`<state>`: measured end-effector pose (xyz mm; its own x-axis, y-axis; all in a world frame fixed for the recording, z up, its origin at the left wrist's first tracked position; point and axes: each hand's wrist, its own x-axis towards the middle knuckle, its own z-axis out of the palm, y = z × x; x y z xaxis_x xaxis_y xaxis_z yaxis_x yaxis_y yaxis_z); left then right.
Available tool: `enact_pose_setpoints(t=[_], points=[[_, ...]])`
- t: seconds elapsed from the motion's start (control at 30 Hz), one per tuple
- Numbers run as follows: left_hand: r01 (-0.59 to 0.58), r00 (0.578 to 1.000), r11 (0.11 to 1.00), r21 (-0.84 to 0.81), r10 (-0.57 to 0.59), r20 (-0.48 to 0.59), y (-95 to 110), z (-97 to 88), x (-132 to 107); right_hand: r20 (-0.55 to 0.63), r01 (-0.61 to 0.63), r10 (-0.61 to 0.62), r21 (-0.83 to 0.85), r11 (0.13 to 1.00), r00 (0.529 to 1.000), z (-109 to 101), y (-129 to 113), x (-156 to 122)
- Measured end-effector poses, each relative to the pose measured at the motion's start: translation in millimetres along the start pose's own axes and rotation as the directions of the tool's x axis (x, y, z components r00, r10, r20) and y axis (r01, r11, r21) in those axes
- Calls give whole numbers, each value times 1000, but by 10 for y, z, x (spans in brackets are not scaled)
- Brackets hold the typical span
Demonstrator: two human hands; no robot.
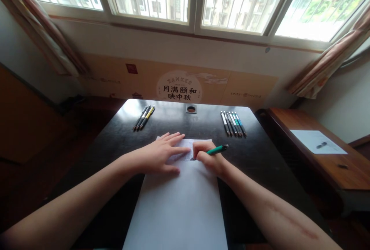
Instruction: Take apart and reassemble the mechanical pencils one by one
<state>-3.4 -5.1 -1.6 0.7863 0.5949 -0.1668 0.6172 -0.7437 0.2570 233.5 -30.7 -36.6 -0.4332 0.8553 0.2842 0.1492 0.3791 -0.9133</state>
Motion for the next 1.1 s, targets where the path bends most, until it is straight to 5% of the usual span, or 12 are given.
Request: enact_pose_setpoints(t=[0.33, 1.1], points=[[-68, 996, 997, -45, 65, -58, 3, 23, 15, 19, 3, -1, -144, 990, 1000, 49, 40, -32], [-84, 994, 995, -55, 80, -69, -4, 36, 23, 23, -5, 9, -145, 989, 1000, 60, -50, -5]])
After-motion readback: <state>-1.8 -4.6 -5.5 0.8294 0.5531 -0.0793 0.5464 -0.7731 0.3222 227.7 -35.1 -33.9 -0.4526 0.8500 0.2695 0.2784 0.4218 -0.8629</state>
